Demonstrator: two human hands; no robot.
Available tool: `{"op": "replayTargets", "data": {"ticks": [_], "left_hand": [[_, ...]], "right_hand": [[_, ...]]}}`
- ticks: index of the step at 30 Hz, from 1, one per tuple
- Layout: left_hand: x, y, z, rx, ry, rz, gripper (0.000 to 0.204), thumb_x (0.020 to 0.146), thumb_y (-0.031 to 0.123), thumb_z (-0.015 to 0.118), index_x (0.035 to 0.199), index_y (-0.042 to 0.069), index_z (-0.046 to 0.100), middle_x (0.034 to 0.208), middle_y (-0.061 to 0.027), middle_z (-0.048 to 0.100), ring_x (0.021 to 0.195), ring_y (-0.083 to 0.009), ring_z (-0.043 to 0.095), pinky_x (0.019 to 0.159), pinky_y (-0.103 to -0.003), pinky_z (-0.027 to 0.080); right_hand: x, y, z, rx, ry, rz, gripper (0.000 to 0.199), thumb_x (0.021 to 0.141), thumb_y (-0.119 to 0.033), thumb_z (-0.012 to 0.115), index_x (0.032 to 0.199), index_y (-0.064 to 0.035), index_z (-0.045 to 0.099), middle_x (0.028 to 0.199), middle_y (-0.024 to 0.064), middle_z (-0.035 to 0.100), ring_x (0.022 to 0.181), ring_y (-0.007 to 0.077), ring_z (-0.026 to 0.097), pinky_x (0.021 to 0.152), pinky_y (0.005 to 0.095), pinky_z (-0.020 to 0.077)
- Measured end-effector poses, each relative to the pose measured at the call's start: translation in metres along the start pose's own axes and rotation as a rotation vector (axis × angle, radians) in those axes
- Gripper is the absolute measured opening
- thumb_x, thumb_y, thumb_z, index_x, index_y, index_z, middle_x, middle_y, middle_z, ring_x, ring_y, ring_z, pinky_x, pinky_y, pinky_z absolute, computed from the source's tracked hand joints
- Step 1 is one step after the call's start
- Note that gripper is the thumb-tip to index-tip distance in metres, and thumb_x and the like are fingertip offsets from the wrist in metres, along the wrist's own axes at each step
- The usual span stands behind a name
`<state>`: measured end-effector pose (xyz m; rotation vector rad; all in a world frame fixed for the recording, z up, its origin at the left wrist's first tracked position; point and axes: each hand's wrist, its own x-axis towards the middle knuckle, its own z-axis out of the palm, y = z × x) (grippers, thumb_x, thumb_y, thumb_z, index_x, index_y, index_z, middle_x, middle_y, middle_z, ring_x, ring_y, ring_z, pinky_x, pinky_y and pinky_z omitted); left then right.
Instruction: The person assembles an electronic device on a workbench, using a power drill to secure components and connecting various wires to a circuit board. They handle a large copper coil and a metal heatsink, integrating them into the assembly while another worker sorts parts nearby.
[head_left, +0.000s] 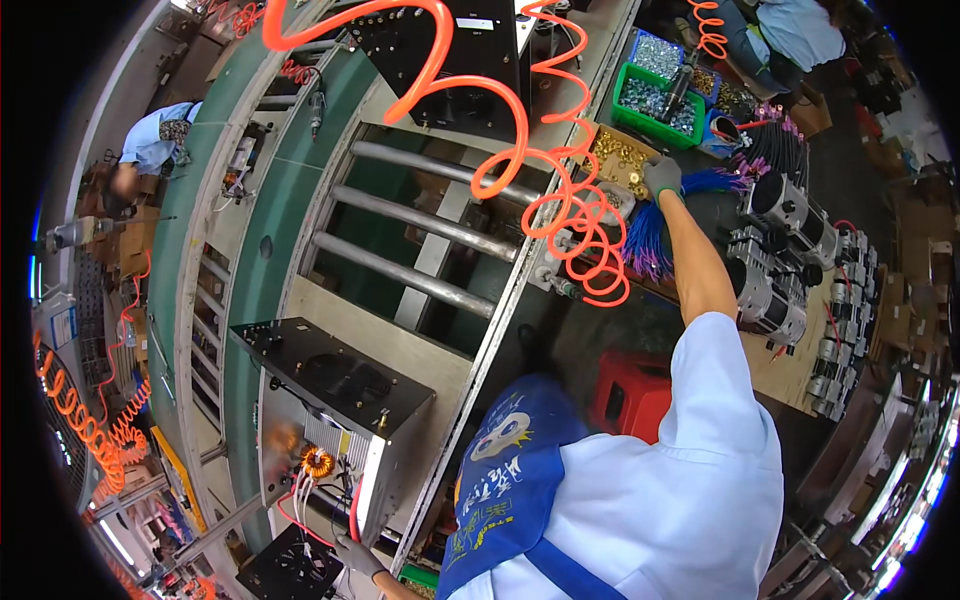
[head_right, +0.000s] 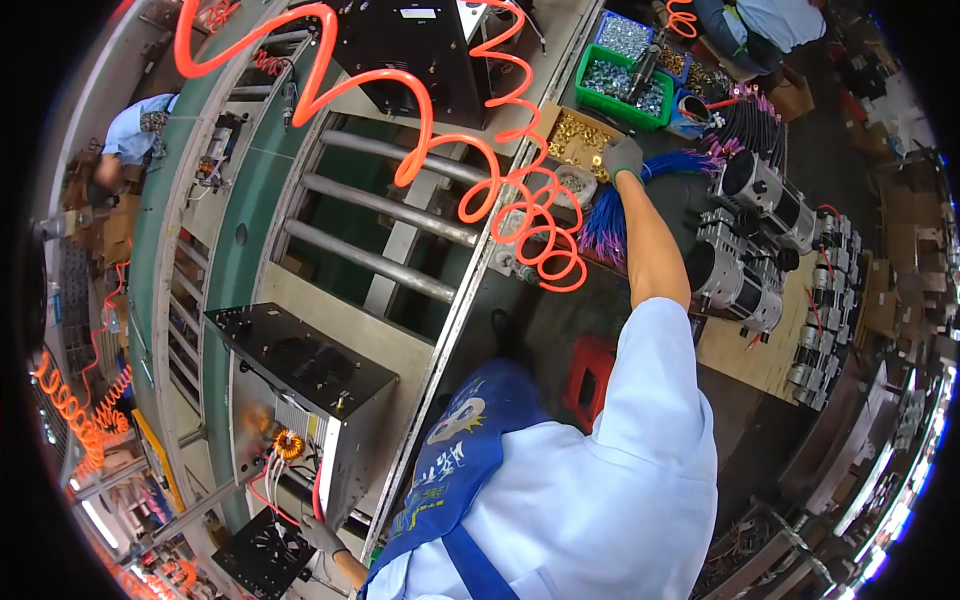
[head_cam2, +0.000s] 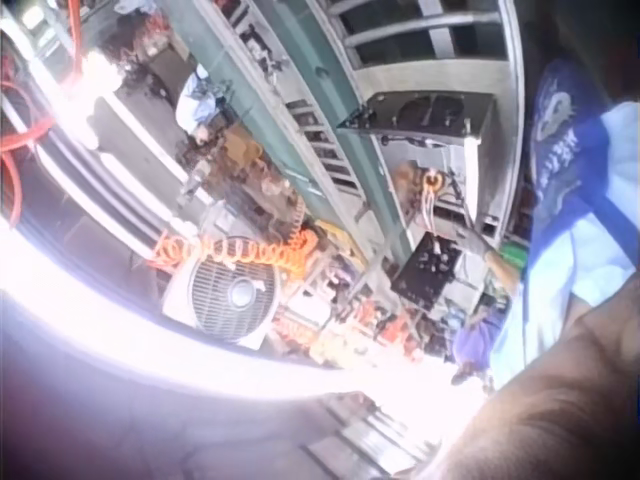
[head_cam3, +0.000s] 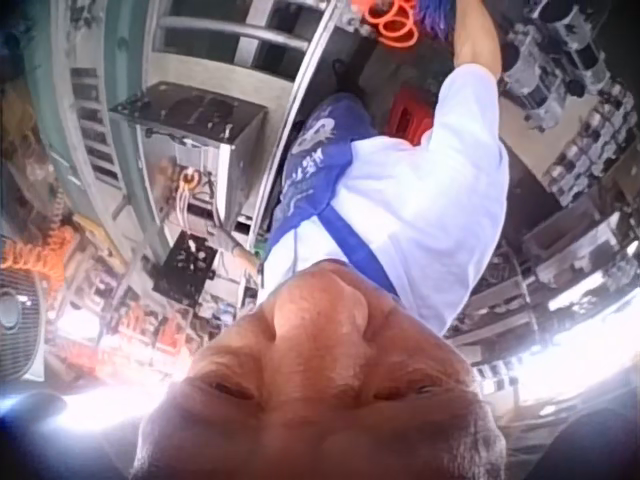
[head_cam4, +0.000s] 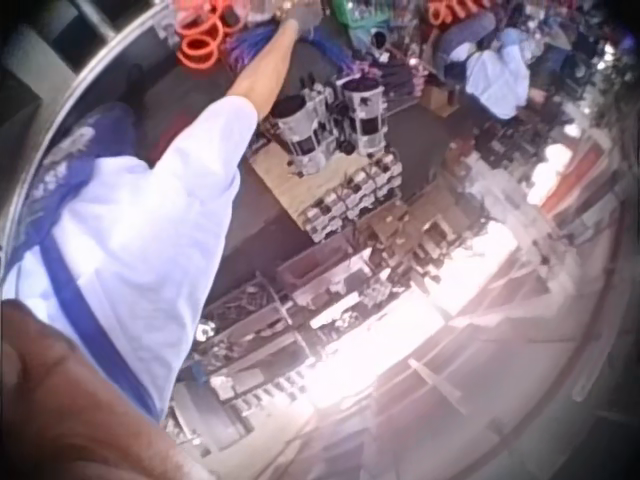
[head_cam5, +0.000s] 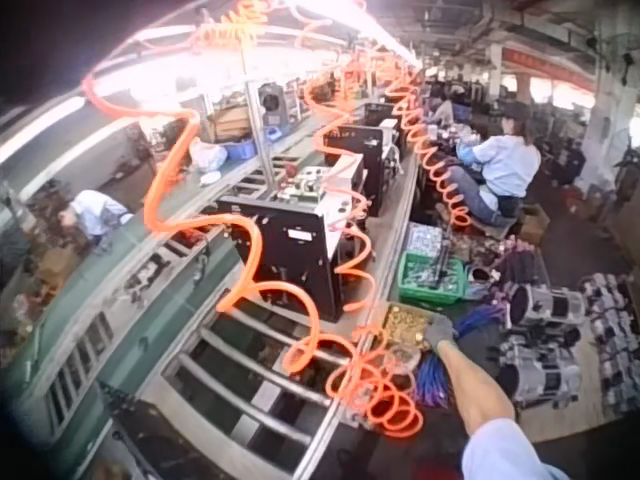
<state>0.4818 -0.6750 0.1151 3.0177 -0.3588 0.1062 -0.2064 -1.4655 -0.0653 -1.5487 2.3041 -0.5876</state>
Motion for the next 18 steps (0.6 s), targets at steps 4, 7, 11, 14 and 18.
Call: {"op": "replayTargets", "data": {"ticks": [4,7,11,14,18], "left_hand": [[-0.004,0.002,0.005,-0.073,-0.021,-0.098,0.050,0.101,0.035,0.042,0.112,-0.008,0.066,0.107,-0.0312,0.066,0.093,-0.0446,0.062,0.086,-0.050,0.046],[-0.005,0.009,0.010,-0.104,-0.009,-0.105,0.049,0.099,0.033,0.041,0.108,-0.008,0.067,0.102,-0.0305,0.067,0.090,-0.0438,0.062,0.083,-0.049,0.046],[0.000,0.000,0.009,-0.095,-0.017,-0.093,0.047,0.098,0.032,0.041,0.103,-0.006,0.070,0.099,-0.0270,0.069,0.086,-0.0406,0.063,0.080,-0.048,0.047],[0.003,0.007,0.011,-0.123,-0.029,-0.133,0.046,0.098,0.032,0.041,0.102,-0.003,0.071,0.097,-0.0238,0.070,0.084,-0.0365,0.064,0.079,-0.047,0.047],[-0.008,0.021,0.011,-0.164,0.004,-0.099,0.045,0.099,0.032,0.041,0.097,-0.003,0.069,0.089,-0.0202,0.068,0.077,-0.0330,0.061,0.075,-0.045,0.045]], "right_hand": [[0.007,-0.009,0.018,-0.057,-0.084,-0.069,0.026,0.084,-0.026,0.065,0.101,-0.0116,0.079,0.104,0.0145,0.074,0.098,0.0333,0.071,0.090,0.0442,0.0542],[0.012,-0.020,0.032,-0.117,-0.231,-0.299,0.027,0.086,-0.025,0.062,0.104,-0.0123,0.078,0.109,0.0153,0.073,0.101,0.0355,0.069,0.093,0.0446,0.0534],[0.013,-0.046,0.052,-0.163,-0.396,-0.360,0.026,0.086,-0.023,0.061,0.101,-0.0092,0.076,0.106,0.0179,0.072,0.099,0.0373,0.069,0.091,0.0470,0.0528],[0.019,-0.043,0.063,-0.168,-0.390,-0.399,0.023,0.087,-0.019,0.058,0.100,-0.0077,0.074,0.105,0.0215,0.071,0.098,0.0400,0.068,0.090,0.0489,0.0526],[0.020,-0.051,0.072,-0.226,-0.371,-0.532,0.023,0.088,-0.014,0.055,0.103,-0.0059,0.072,0.106,0.0257,0.069,0.100,0.0433,0.067,0.089,0.0507,0.0525]]}}
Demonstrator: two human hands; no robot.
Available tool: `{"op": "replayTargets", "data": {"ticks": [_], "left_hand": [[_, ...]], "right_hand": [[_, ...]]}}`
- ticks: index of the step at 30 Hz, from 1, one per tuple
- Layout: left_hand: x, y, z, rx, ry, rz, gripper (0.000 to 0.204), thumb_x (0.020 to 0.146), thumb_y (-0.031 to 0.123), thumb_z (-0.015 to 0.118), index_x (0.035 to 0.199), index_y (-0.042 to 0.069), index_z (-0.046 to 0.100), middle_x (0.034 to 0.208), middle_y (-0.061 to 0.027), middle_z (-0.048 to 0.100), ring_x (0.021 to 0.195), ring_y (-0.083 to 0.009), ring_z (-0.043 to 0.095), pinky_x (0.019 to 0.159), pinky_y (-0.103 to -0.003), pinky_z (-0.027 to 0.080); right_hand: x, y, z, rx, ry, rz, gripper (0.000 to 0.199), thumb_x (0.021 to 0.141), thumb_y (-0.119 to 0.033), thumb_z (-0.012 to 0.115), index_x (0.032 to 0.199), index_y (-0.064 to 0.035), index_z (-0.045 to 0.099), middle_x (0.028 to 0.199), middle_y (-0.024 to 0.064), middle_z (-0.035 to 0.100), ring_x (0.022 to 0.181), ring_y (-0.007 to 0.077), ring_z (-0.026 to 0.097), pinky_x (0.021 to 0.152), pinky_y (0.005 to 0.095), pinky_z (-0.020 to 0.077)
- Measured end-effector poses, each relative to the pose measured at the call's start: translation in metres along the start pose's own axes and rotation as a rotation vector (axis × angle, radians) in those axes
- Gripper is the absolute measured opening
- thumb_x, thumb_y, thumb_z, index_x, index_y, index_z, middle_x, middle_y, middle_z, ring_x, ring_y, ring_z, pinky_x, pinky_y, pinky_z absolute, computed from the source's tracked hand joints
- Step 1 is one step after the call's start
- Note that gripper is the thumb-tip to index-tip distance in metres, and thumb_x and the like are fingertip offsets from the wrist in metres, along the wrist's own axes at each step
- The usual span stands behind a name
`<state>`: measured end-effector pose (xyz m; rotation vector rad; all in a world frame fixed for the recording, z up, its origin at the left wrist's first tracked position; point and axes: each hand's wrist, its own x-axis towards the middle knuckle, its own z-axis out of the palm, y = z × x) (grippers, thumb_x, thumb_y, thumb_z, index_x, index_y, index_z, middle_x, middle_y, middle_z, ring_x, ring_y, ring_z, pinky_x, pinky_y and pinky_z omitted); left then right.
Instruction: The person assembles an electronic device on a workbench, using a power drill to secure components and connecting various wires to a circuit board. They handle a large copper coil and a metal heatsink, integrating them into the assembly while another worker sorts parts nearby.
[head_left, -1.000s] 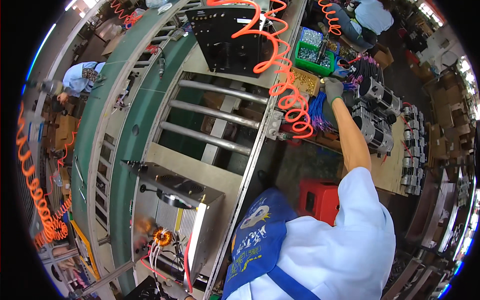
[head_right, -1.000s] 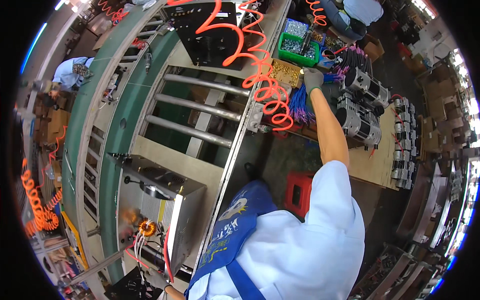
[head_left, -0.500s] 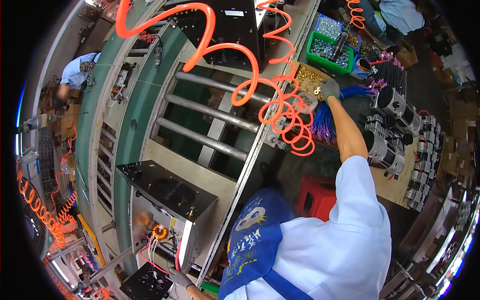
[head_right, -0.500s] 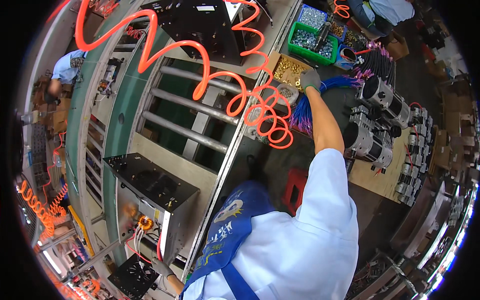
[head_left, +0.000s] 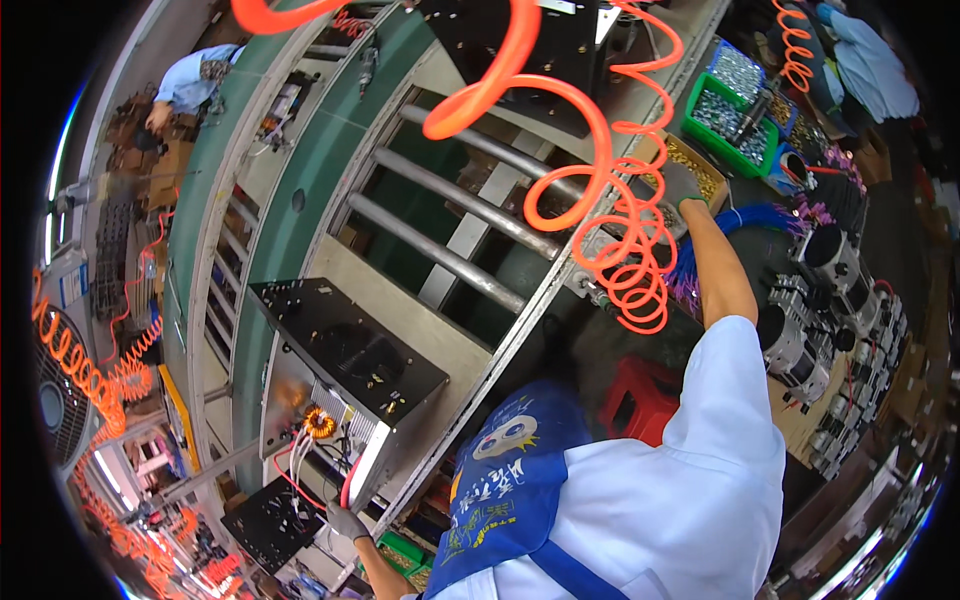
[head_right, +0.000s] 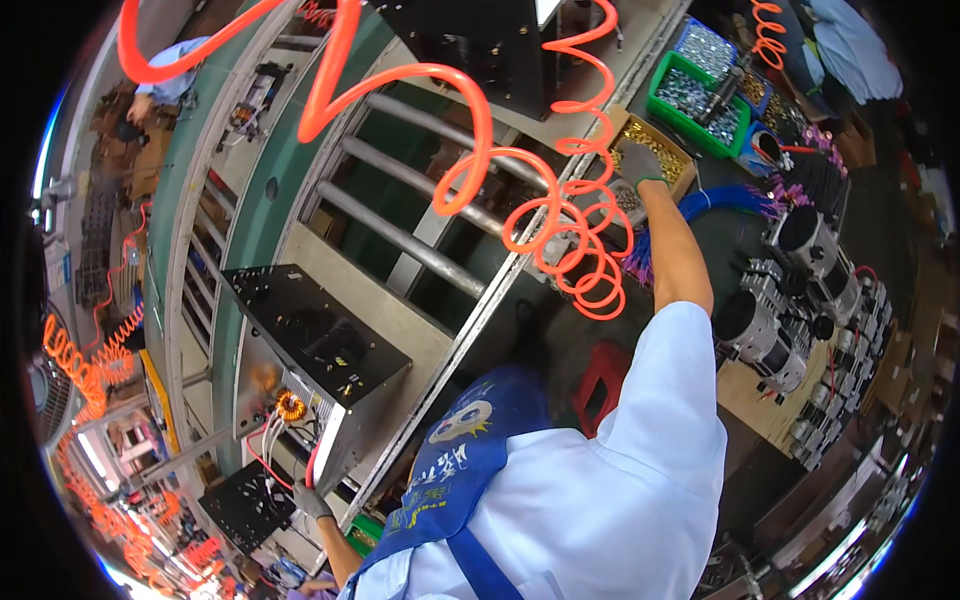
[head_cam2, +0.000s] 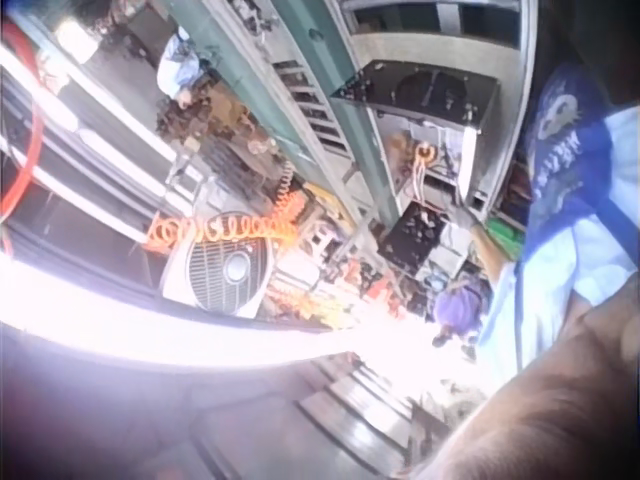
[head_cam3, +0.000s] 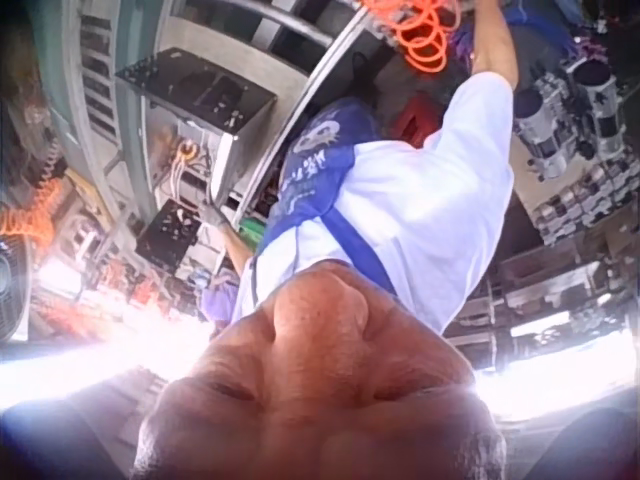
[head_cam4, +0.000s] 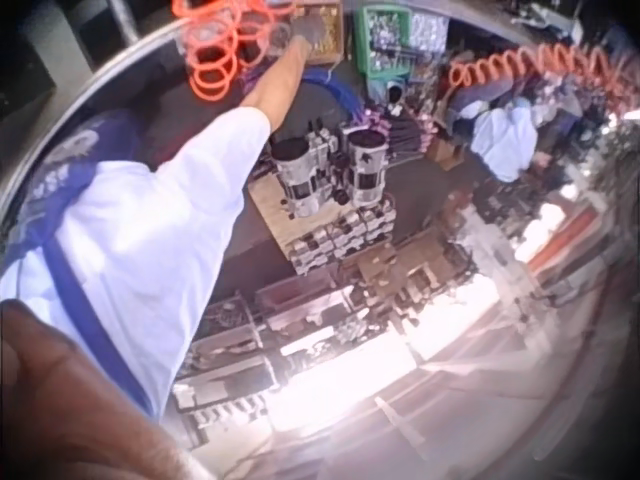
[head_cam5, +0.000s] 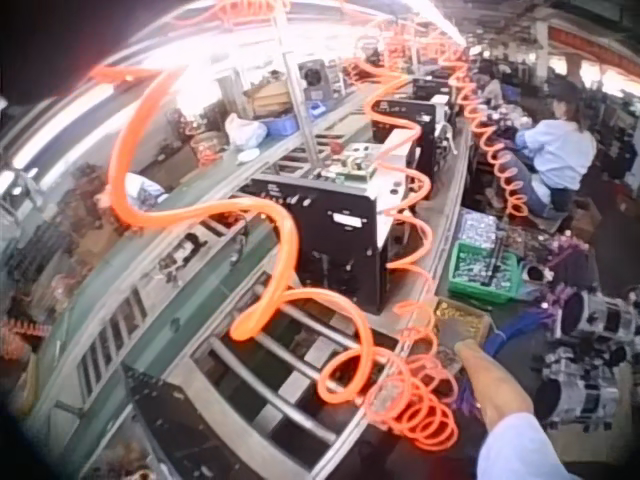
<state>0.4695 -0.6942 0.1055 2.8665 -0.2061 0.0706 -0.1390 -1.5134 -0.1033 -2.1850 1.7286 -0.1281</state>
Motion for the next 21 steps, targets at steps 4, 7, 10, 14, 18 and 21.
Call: {"op": "replayTargets", "data": {"ticks": [4,7,10,14,18,21], "left_hand": [[0.006,-0.011,0.007,0.029,0.000,0.034,0.039,0.098,0.028,0.044,0.097,-0.002,0.068,0.093,-0.0209,0.068,0.082,-0.0368,0.062,0.078,-0.047,0.046],[0.004,-0.039,0.010,0.358,0.074,0.421,0.024,0.090,0.016,0.057,0.105,0.001,0.067,0.096,-0.0208,0.068,0.089,-0.0394,0.064,0.079,-0.047,0.049],[0.002,-0.052,0.005,0.517,0.123,0.371,0.015,0.083,0.010,0.062,0.097,0.006,0.064,0.091,-0.0180,0.067,0.088,-0.0387,0.064,0.075,-0.049,0.050],[0.019,-0.022,0.001,0.530,0.115,0.380,0.012,0.089,0.016,0.057,0.086,0.006,0.062,0.089,-0.0171,0.066,0.090,-0.0381,0.063,0.080,-0.051,0.048],[0.001,-0.001,-0.021,0.074,0.209,0.140,0.025,0.095,0.026,0.057,0.102,0.005,0.070,0.100,-0.0192,0.067,0.097,-0.0409,0.061,0.091,-0.050,0.046],[0.029,-0.041,-0.054,0.107,0.325,0.140,0.027,0.096,0.028,0.058,0.105,0.005,0.070,0.101,-0.0190,0.068,0.097,-0.0391,0.063,0.088,-0.048,0.049]], "right_hand": [[0.016,0.012,0.012,-0.134,-0.064,-0.073,0.027,0.092,-0.021,0.058,0.109,-0.0047,0.072,0.107,0.0230,0.072,0.098,0.0410,0.069,0.089,0.0480,0.0535],[0.011,0.012,0.023,-0.217,-0.077,-0.157,0.029,0.093,-0.024,0.058,0.110,-0.0053,0.072,0.108,0.0220,0.072,0.098,0.0400,0.069,0.089,0.0474,0.0533],[0.005,0.028,0.030,-0.211,-0.004,-0.181,0.031,0.093,-0.027,0.059,0.111,-0.0060,0.073,0.109,0.0210,0.072,0.098,0.0390,0.070,0.090,0.0467,0.0532],[-0.014,0.085,0.026,0.209,0.253,0.130,0.034,0.093,-0.031,0.061,0.113,-0.0068,0.073,0.110,0.0197,0.073,0.098,0.0376,0.070,0.090,0.0458,0.0530],[-0.022,0.098,-0.057,0.173,0.699,0.387,0.047,0.093,-0.046,0.063,0.118,-0.0075,0.073,0.116,0.0156,0.073,0.101,0.0334,0.069,0.093,0.0434,0.0509],[-0.101,-0.054,-0.153,0.270,0.997,0.236,0.059,0.087,-0.057,0.064,0.108,-0.0034,0.077,0.111,0.0175,0.074,0.096,0.0361,0.069,0.089,0.0471,0.0520]]}}
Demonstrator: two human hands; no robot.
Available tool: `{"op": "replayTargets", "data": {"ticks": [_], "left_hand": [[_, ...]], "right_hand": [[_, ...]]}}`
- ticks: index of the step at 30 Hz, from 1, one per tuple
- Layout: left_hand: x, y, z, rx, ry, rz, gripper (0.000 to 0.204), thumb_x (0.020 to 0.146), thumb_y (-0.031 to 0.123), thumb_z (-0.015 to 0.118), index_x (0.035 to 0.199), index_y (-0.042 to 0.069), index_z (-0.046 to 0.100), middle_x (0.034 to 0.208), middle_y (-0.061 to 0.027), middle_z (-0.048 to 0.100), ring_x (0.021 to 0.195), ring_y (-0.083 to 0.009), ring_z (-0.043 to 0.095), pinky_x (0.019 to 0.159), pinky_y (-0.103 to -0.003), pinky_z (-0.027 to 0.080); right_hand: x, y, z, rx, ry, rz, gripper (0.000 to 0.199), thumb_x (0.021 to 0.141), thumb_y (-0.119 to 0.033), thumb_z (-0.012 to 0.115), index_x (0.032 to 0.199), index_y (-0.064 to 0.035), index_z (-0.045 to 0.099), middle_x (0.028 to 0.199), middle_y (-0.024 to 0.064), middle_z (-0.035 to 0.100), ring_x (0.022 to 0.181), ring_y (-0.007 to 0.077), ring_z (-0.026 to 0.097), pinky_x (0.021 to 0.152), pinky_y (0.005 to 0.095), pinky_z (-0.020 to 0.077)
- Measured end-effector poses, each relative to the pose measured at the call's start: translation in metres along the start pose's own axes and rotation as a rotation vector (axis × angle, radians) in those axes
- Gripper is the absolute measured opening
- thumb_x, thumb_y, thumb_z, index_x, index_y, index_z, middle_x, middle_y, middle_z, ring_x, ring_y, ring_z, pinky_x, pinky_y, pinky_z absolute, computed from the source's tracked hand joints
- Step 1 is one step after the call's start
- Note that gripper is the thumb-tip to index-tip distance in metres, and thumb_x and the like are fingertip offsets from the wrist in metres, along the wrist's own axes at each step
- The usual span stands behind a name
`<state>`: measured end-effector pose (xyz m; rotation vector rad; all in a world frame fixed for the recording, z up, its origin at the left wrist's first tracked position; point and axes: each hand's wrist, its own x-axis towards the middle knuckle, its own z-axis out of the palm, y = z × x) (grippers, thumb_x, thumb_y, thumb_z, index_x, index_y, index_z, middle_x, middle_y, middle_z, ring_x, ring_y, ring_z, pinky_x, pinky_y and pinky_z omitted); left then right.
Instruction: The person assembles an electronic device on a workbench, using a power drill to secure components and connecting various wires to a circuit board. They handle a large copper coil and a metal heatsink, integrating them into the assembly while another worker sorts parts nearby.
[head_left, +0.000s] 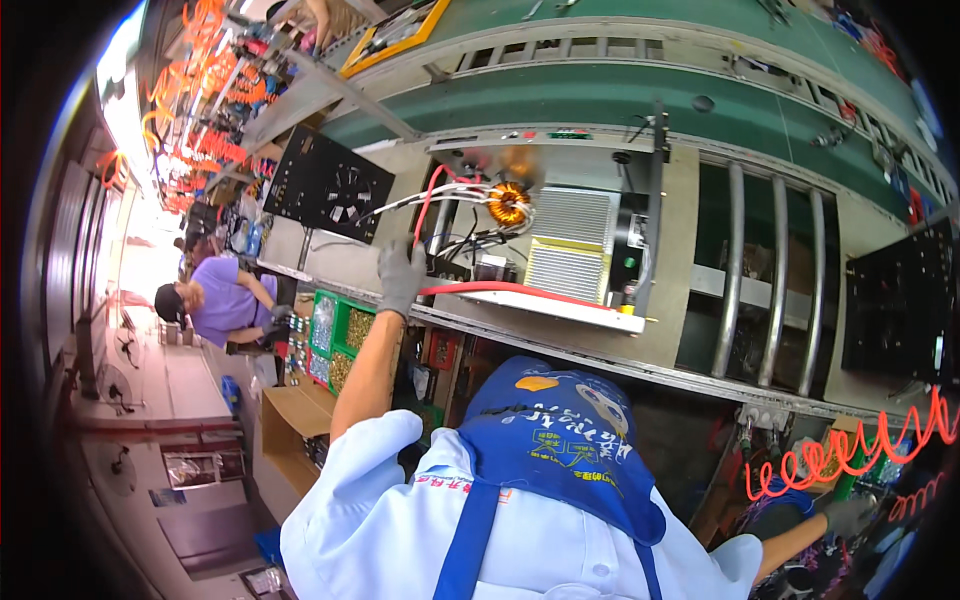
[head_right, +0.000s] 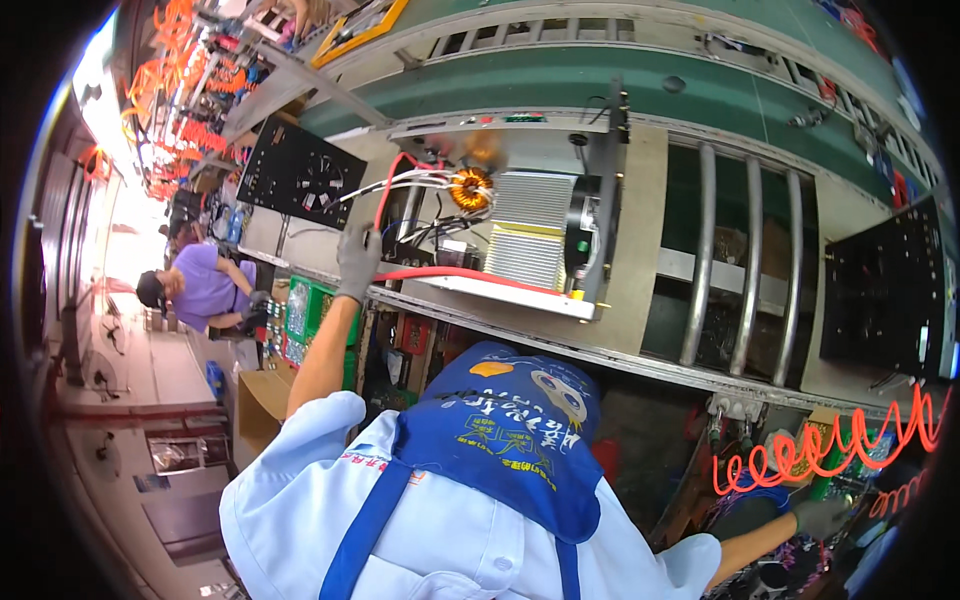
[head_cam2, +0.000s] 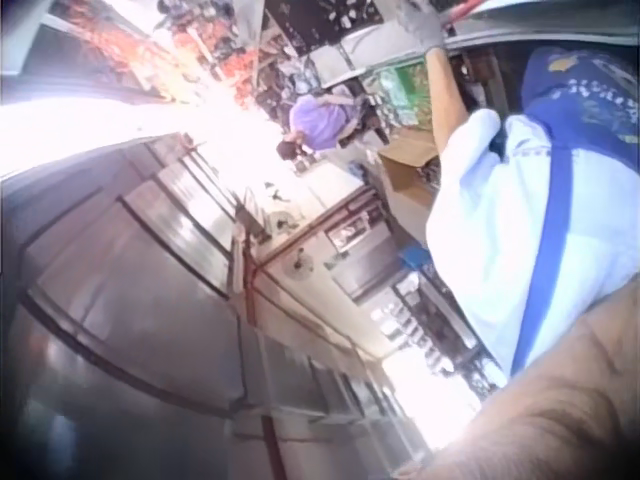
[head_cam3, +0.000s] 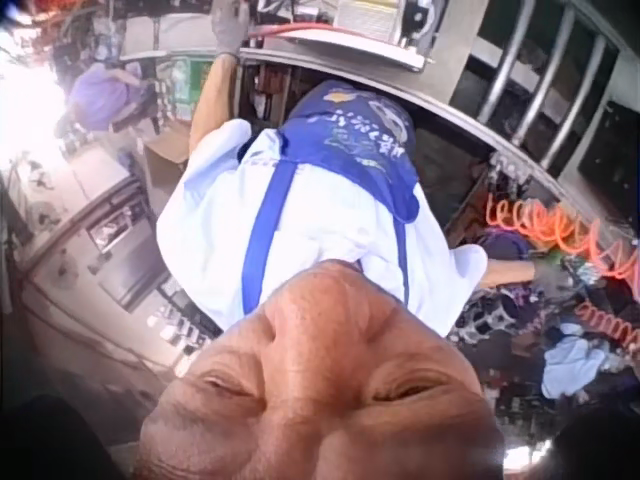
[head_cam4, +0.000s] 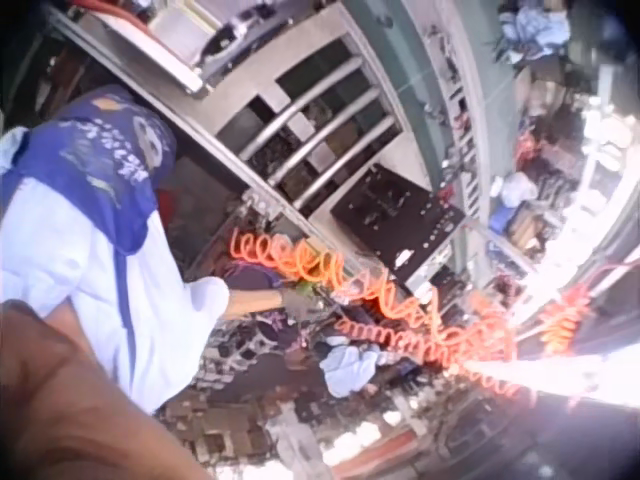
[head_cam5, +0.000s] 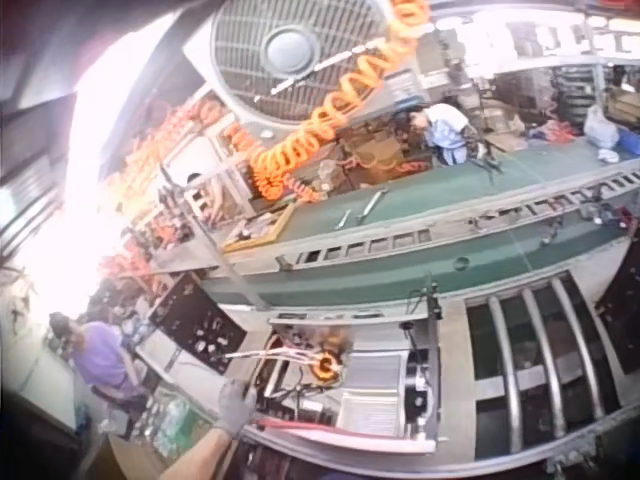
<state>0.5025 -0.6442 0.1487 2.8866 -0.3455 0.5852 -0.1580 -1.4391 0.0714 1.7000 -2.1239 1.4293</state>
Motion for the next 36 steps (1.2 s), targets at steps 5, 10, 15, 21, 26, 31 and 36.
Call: {"op": "replayTargets", "data": {"ticks": [5,10,15,21,26,31,36], "left_hand": [[0.068,-0.079,0.024,-0.405,-0.370,-0.141,0.036,0.098,0.033,0.059,0.112,0.003,0.071,0.098,-0.0194,0.072,0.092,-0.0311,0.069,0.082,-0.040,0.053],[0.104,-0.086,0.043,-0.607,-0.805,-0.082,0.040,0.098,0.034,0.060,0.113,-0.001,0.071,0.087,-0.0129,0.073,0.080,-0.0197,0.068,0.076,-0.035,0.052],[0.101,-0.105,0.064,-0.892,-0.971,-0.172,0.040,0.099,0.032,0.056,0.110,-0.003,0.072,0.084,-0.0063,0.069,0.078,-0.0135,0.063,0.072,-0.031,0.050],[0.101,-0.119,0.090,-1.028,-1.035,-0.159,0.036,0.099,0.027,0.055,0.110,-0.004,0.072,0.083,-0.0072,0.068,0.067,-0.0139,0.063,0.063,-0.032,0.053],[0.102,-0.119,0.097,-0.976,-1.028,-0.151,0.035,0.100,0.024,0.055,0.111,-0.003,0.072,0.081,-0.0073,0.070,0.070,-0.0148,0.065,0.064,-0.032,0.054],[0.106,-0.119,0.091,-0.997,-1.067,-0.128,0.037,0.099,0.031,0.056,0.108,0.001,0.074,0.082,-0.0093,0.072,0.073,-0.0161,0.064,0.068,-0.033,0.051],[0.109,-0.119,0.098,-0.984,-1.128,-0.059,0.037,0.101,0.030,0.054,0.113,0.000,0.073,0.084,-0.0077,0.070,0.076,-0.0150,0.063,0.070,-0.032,0.052]], "right_hand": [[-0.107,-0.302,-0.152,0.590,0.036,-0.062,0.030,0.097,-0.025,0.063,0.103,0.0014,0.075,0.101,0.0127,0.075,0.084,0.0235,0.070,0.076,0.0328,0.0568],[-0.343,-0.453,-0.174,0.858,-0.762,-0.409,0.034,0.087,0.001,0.059,0.120,-0.0001,0.068,0.118,0.0139,0.068,0.103,0.0224,0.066,0.092,0.0326,0.0540],[-0.590,-0.575,-0.203,0.717,-1.713,-0.630,0.018,0.090,-0.014,0.069,0.103,-0.0010,0.072,0.094,0.0113,0.071,0.083,0.0196,0.068,0.077,0.0331,0.0538],[-0.722,-0.613,-0.196,0.385,-2.109,-0.796,0.024,0.082,-0.019,0.070,0.098,-0.0017,0.075,0.090,0.0170,0.073,0.084,0.0302,0.070,0.079,0.0378,0.0542],[-0.761,-0.610,-0.192,0.269,-2.108,-0.890,0.025,0.080,-0.022,0.071,0.094,-0.0016,0.076,0.093,0.0197,0.074,0.087,0.0346,0.070,0.084,0.0418,0.0537],[-0.772,-0.614,-0.187,0.283,-2.144,-0.875,0.029,0.080,-0.024,0.073,0.099,-0.0022,0.077,0.095,0.0180,0.074,0.088,0.0322,0.071,0.084,0.0404,0.0537],[-0.762,-0.611,-0.172,0.411,-2.363,-0.762,0.034,0.080,-0.022,0.075,0.104,0.0015,0.076,0.087,0.0126,0.075,0.079,0.0208,0.069,0.077,0.0337,0.0537]]}}
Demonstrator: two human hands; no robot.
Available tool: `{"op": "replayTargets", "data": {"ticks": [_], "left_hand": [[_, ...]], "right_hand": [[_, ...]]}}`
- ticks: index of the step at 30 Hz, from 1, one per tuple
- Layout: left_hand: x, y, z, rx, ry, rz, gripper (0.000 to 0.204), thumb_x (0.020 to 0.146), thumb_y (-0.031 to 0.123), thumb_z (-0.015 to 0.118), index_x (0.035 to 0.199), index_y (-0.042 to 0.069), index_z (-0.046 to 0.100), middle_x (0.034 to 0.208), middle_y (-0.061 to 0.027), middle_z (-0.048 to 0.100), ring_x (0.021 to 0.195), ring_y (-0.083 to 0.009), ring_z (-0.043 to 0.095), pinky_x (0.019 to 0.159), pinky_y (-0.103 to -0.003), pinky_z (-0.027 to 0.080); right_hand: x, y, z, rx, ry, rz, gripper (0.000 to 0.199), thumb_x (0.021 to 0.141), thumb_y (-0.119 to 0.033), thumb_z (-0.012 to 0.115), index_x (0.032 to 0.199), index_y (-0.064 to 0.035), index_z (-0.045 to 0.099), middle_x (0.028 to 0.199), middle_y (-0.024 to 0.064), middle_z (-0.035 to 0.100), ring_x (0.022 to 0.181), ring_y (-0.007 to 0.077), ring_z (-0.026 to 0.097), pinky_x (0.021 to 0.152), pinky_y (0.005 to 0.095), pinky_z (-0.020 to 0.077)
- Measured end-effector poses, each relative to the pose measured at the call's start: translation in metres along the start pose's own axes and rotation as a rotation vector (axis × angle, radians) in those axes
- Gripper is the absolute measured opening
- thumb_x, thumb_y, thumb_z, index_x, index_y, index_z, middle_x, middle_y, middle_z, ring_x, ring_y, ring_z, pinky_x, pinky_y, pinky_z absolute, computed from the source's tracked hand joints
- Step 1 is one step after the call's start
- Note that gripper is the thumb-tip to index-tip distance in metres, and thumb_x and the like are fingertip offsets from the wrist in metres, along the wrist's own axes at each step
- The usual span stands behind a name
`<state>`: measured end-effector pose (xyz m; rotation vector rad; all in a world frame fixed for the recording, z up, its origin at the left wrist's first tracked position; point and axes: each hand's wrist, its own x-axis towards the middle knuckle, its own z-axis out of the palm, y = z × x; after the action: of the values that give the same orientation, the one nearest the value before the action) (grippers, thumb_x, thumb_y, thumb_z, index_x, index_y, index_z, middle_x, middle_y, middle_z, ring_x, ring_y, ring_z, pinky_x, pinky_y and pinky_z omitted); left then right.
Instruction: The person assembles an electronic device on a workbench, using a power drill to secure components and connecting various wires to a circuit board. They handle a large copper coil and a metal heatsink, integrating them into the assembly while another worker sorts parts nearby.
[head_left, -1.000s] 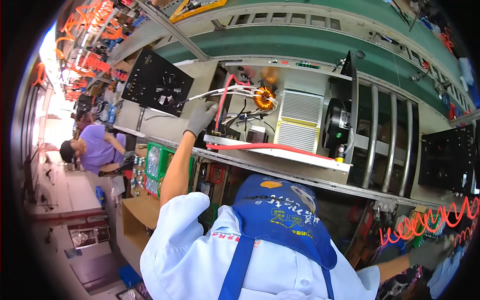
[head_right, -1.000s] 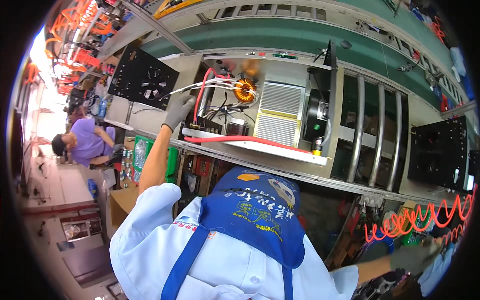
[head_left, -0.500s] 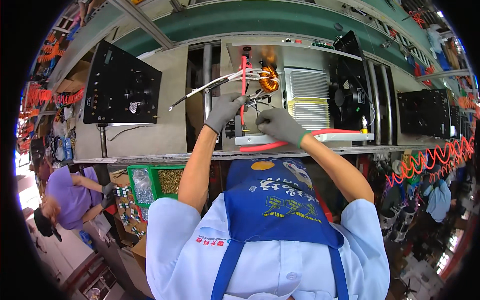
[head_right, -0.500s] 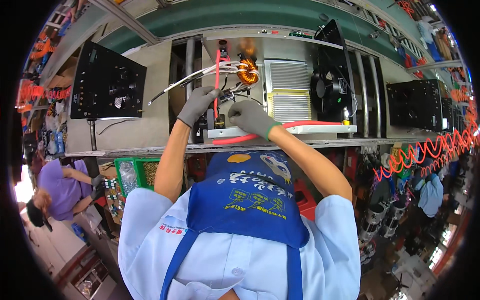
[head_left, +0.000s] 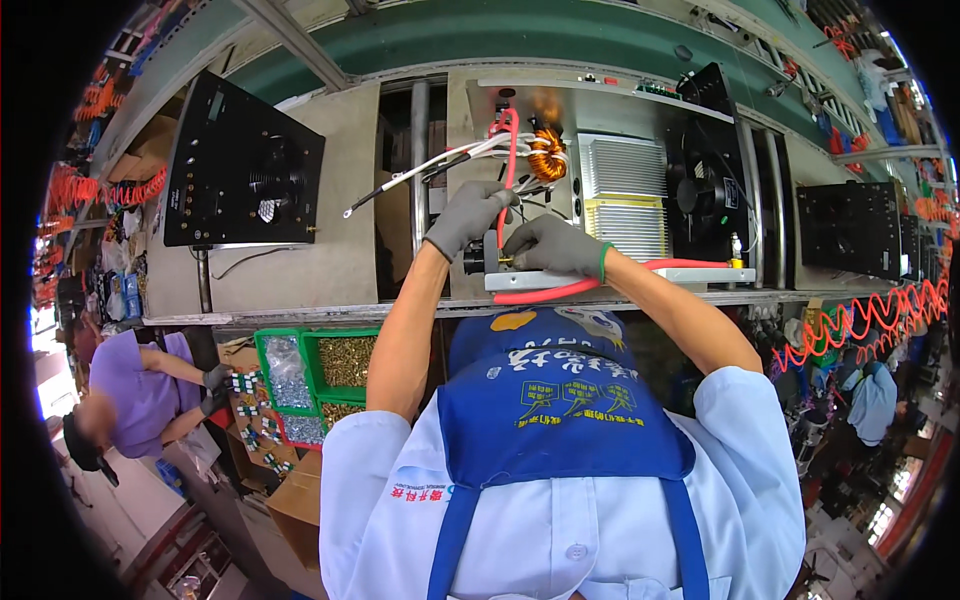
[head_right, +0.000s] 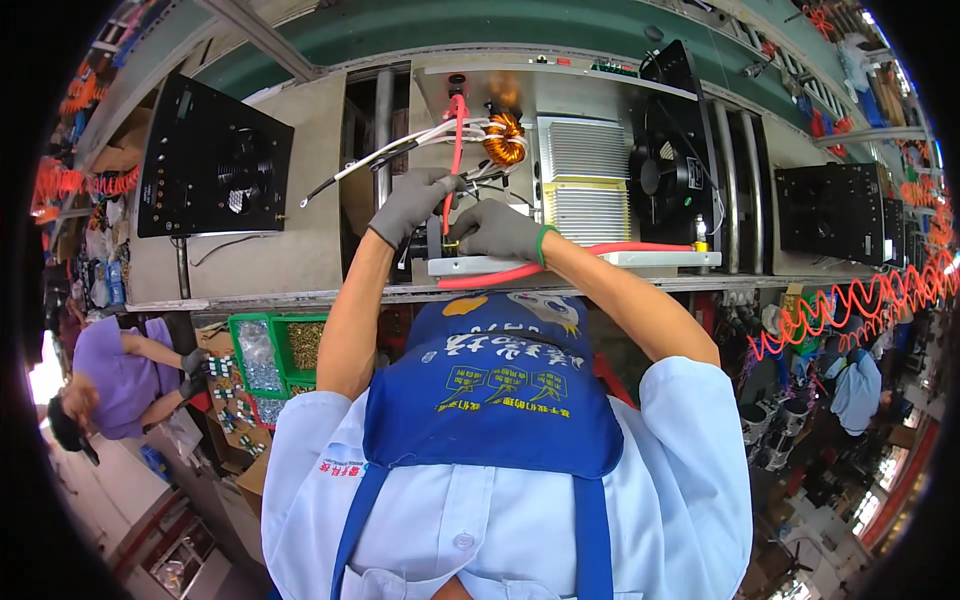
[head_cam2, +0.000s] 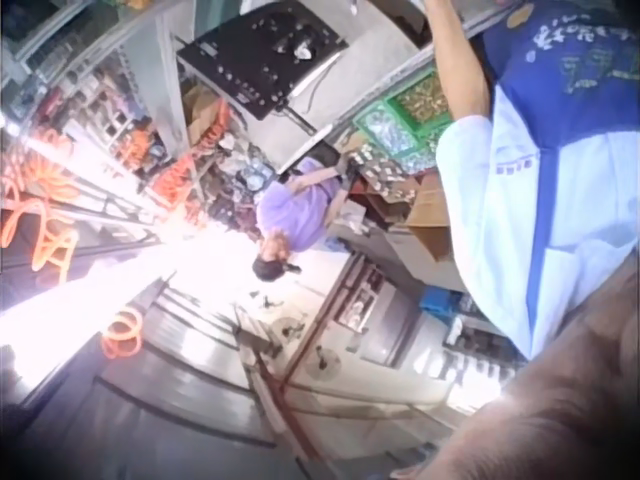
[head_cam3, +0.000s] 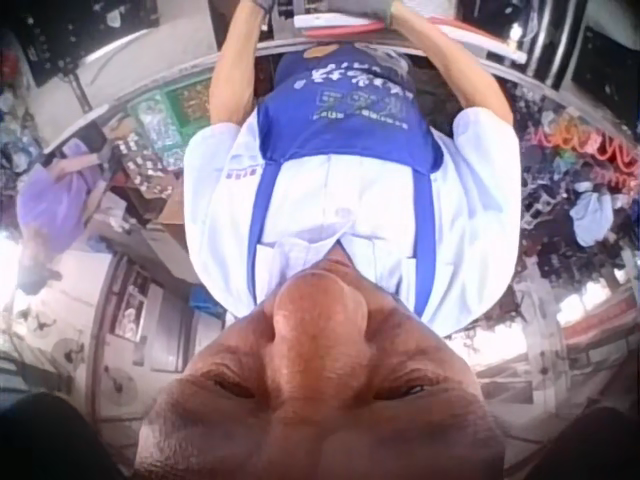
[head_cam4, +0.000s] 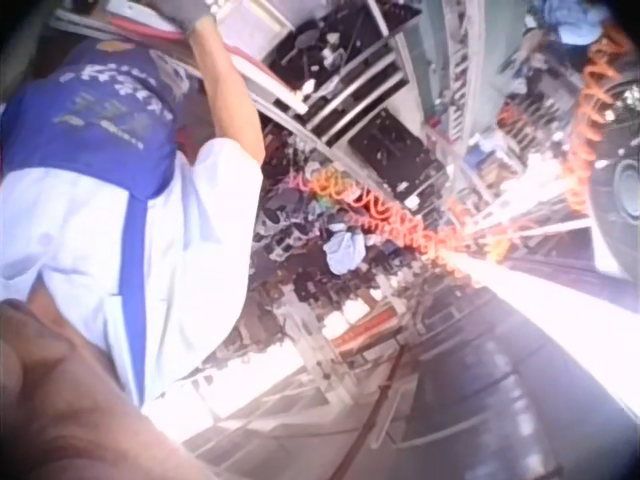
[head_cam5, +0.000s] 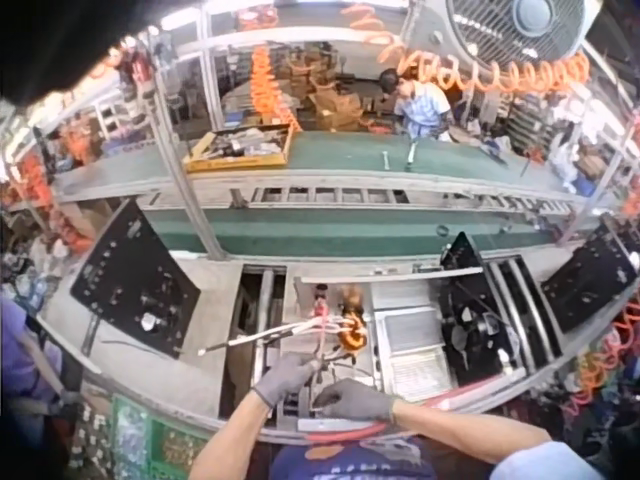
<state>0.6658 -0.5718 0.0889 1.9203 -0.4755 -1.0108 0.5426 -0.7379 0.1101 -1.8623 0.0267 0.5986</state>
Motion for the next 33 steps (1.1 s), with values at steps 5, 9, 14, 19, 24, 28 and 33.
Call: {"op": "replayTargets", "data": {"ticks": [5,9,14,19,24,28,33], "left_hand": [[0.002,0.000,0.003,-0.028,0.014,-0.021,0.035,0.101,0.028,0.054,0.111,0.000,0.073,0.084,-0.0076,0.069,0.075,-0.0155,0.064,0.069,-0.032,0.052],[0.000,-0.003,0.007,-0.106,0.078,0.005,0.033,0.099,0.026,0.057,0.107,-0.002,0.073,0.078,-0.0076,0.068,0.071,-0.0140,0.061,0.063,-0.031,0.049],[-0.004,0.005,0.008,-0.111,0.091,-0.002,0.033,0.099,0.024,0.056,0.105,-0.003,0.073,0.078,-0.0077,0.068,0.071,-0.0135,0.061,0.066,-0.032,0.049],[-0.002,0.002,0.008,-0.095,0.096,0.015,0.033,0.100,0.024,0.055,0.104,-0.003,0.073,0.077,-0.0078,0.068,0.071,-0.0137,0.061,0.068,-0.032,0.050],[-0.002,0.004,0.007,-0.099,0.079,0.008,0.033,0.100,0.024,0.054,0.104,-0.003,0.073,0.077,-0.0081,0.068,0.071,-0.0138,0.061,0.068,-0.031,0.050],[-0.001,0.007,0.007,-0.093,0.065,0.014,0.034,0.100,0.025,0.054,0.105,-0.003,0.072,0.078,-0.0089,0.068,0.073,-0.0140,0.062,0.068,-0.031,0.050],[0.000,0.000,0.008,-0.080,0.084,0.094,0.034,0.100,0.025,0.054,0.105,-0.003,0.072,0.080,-0.0094,0.068,0.073,-0.0146,0.061,0.068,-0.031,0.050]], "right_hand": [[0.009,0.012,-0.009,0.151,-0.110,0.292,0.035,0.080,-0.024,0.077,0.102,0.0029,0.076,0.082,0.0132,0.074,0.076,0.0171,0.066,0.073,0.0324,0.0517],[0.008,0.003,-0.008,0.102,-0.126,0.202,0.028,0.085,-0.020,0.075,0.099,0.0029,0.076,0.083,0.0098,0.073,0.073,0.0142,0.064,0.070,0.0310,0.0512],[0.006,0.003,-0.003,0.053,-0.104,0.101,0.026,0.089,-0.021,0.069,0.099,0.0023,0.075,0.082,0.0096,0.073,0.075,0.0156,0.064,0.073,0.0326,0.0513],[0.011,0.003,-0.003,-0.033,-0.139,0.135,0.029,0.090,-0.024,0.066,0.100,0.0027,0.073,0.082,0.0150,0.071,0.077,0.0189,0.065,0.075,0.0358,0.0509],[0.011,0.005,-0.002,-0.070,-0.208,0.035,0.035,0.093,-0.030,0.063,0.098,0.0034,0.072,0.083,0.0179,0.071,0.077,0.0234,0.065,0.076,0.0400,0.0505],[0.014,-0.005,-0.009,-0.274,-0.197,0.192,0.042,0.088,-0.039,0.066,0.100,0.0003,0.073,0.092,0.0192,0.072,0.085,0.0291,0.069,0.080,0.0417,0.0521],[0.007,-0.008,-0.013,-0.182,-0.004,0.133,0.043,0.084,-0.041,0.069,0.100,-0.0014,0.074,0.098,0.0189,0.073,0.091,0.0316,0.070,0.083,0.0424,0.0522]]}}
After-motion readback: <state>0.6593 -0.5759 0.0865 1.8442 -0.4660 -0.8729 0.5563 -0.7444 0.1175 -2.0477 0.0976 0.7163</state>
